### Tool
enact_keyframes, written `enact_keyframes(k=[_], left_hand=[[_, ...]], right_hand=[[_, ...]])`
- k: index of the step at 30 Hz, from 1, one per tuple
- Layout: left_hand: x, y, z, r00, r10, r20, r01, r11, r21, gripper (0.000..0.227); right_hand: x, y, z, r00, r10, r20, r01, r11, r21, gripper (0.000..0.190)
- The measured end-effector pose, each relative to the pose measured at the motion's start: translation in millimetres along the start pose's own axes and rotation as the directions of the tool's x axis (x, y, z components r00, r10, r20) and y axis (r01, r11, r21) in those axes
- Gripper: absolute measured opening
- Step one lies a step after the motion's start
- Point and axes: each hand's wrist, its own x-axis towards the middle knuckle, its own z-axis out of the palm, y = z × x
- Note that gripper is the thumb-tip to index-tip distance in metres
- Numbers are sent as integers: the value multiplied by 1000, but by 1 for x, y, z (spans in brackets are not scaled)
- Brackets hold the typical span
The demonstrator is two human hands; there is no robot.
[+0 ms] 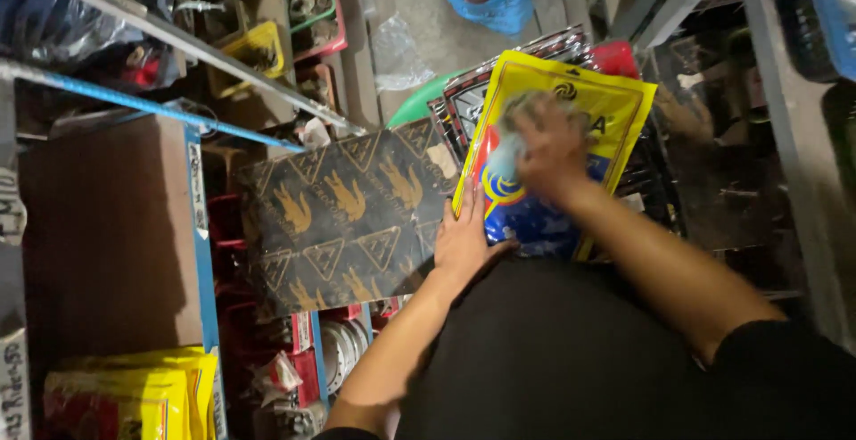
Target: The person wipes the surface of a yellow and blue packaged item with a cloth, then places it on a shelf. They proceed to wipe a black packaged item with the same cloth.
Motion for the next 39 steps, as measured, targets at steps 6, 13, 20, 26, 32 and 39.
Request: enact_keyframes(k=[6,13,20,26,32,39], left_hand=[[9,-7,17,999,7,-44,-4,997,73,114],[0,-2,4,1000,-13,17,13,1000,-7,117],[8,-5,13,999,-26,27,23,996,83,113],[2,-2,6,999,-29,17,28,998,59,113],[0,-2,6,1000,-12,8,12,1000,24,116],[5,-5,12,999,-30,24,29,998,50,118]], right_hand=[[-40,-14,2,975,-218,-34,218,933,287,58],[-16,26,-2,997,-70,-36,70,997,16,65],[-58,-27,-2,984,-167,-58,175,964,199,55],[-51,-13,1,981,-181,-73,193,958,211,52],[-35,-4,2,1000,12,-23,-12,1000,1,63],[-54,-26,3,988,-153,-20,153,954,256,53]])
